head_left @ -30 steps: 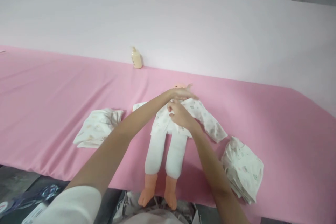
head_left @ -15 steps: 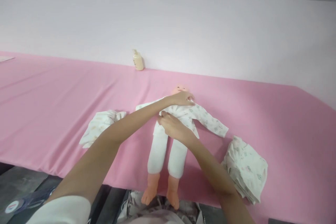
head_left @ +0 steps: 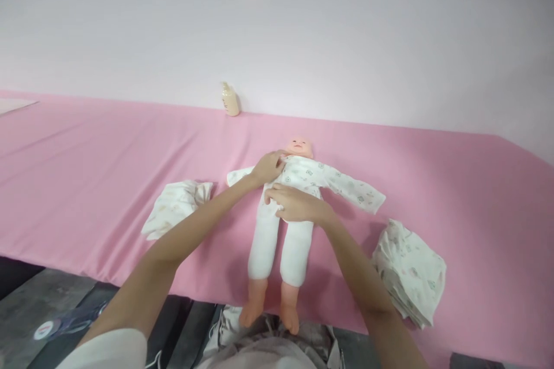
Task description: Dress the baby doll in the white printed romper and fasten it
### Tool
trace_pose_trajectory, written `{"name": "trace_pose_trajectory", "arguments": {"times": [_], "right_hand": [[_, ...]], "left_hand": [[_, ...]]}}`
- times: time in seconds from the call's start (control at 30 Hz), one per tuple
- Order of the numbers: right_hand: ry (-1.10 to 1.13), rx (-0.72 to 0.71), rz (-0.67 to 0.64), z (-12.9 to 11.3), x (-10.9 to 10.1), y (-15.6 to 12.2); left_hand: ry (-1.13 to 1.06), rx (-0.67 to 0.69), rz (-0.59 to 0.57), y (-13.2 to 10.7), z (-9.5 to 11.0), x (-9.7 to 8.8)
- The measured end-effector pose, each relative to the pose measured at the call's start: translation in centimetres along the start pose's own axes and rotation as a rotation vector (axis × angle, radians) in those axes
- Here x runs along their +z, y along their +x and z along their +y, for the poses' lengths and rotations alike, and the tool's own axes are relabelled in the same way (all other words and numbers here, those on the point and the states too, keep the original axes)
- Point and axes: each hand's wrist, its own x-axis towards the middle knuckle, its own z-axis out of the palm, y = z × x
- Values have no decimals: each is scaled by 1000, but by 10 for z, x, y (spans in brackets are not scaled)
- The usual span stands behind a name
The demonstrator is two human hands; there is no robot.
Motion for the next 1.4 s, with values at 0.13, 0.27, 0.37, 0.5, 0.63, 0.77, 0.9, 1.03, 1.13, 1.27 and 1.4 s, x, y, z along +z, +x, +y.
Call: {"name": "trace_pose_trajectory", "arguments": {"times": [0.13,0.27,0.37,0.5,0.63,0.77,0.9,1.03,1.13,1.27,1.4], "right_hand": [[335,-20,47,19,-12,-13],[218,430,442,35,-2,-28],[177,701,363,41,13,-27],[182,782,320,47,25,-9],[87,753,512,52,35,7],[161,663,831,57,42,12],[312,768,1001,79,29,-26],[309,985,1307,74,42,-102],[343,965,1367,24,94,-133],[352,684,940,-49,174,-116],[237,573,806,-61,195,-90]], "left_hand": [[-63,-173,1,-53,-4,3],[-334,-220,-227,-103,3,-1],[-448,-128,-267,-118,13,6],[-376,-131,-199,-104,27,18],[-145,-177,-128,-88,42,21],[-19,-211,12,-81,42,11],[-64,-367,79,-83,-1,-18],[-75,-516,214,-121,-40,-41],[-216,-476,307,-169,-20,-31],[-542,-259,44,-224,49,10],[-564,-83,-1,-233,87,41]]}}
